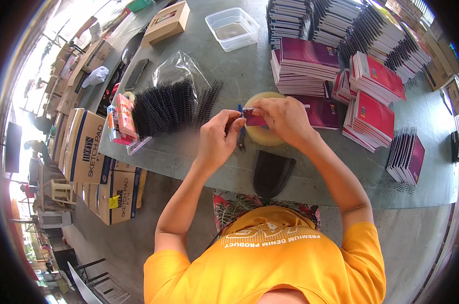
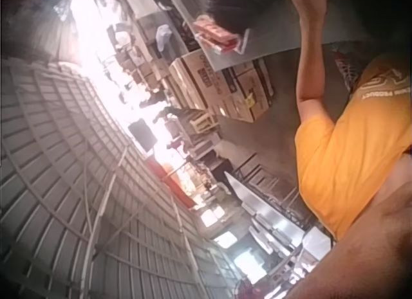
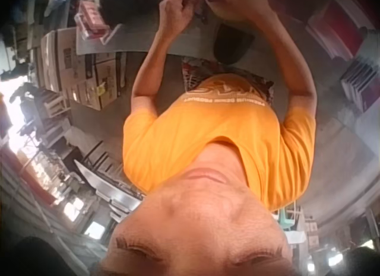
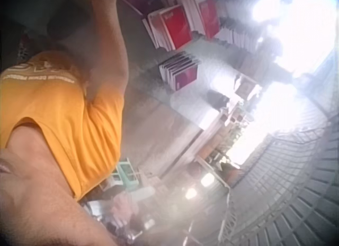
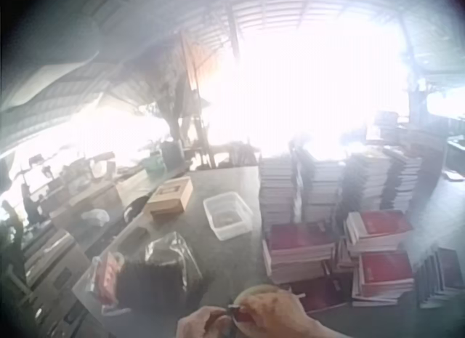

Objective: The person assembles small notepads by hand, inserting a black spiral binding through the pre-punched holes of each notepad one at a time.

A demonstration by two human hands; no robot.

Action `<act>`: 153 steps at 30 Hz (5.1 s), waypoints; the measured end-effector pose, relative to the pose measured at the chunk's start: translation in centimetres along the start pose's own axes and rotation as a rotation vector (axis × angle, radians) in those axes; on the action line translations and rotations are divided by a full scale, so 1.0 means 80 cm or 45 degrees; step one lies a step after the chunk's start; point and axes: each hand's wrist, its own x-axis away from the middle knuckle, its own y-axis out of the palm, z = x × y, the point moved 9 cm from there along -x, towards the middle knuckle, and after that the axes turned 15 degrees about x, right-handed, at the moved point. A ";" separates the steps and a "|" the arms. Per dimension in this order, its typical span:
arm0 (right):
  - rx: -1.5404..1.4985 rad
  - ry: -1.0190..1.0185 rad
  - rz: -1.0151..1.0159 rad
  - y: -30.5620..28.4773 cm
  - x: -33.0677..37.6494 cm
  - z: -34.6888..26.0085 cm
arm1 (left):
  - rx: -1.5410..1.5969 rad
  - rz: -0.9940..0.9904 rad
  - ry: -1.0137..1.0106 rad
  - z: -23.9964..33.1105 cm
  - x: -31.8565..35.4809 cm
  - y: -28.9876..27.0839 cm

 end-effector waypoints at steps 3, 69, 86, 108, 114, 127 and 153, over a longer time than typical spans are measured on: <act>-0.007 -0.003 -0.051 0.003 0.000 -0.001 | -0.056 0.025 0.074 0.007 0.004 0.000; -1.475 0.526 -0.049 0.037 0.084 0.092 | -0.266 -0.582 0.251 0.050 0.011 0.055; -1.377 0.582 -0.111 0.043 0.094 0.092 | -0.336 -0.180 0.421 0.094 -0.024 0.042; -1.626 0.519 0.124 0.026 0.086 0.084 | -0.464 -0.355 0.595 0.088 0.007 0.100; -1.359 0.588 0.002 0.051 0.102 0.096 | -0.311 -0.464 0.544 0.092 -0.026 0.148; -1.092 0.569 0.152 0.050 0.109 0.101 | -0.127 -0.519 0.670 0.089 -0.029 0.156; -0.653 1.061 1.083 -0.355 0.303 0.210 | 0.061 -0.872 0.591 0.143 0.050 0.188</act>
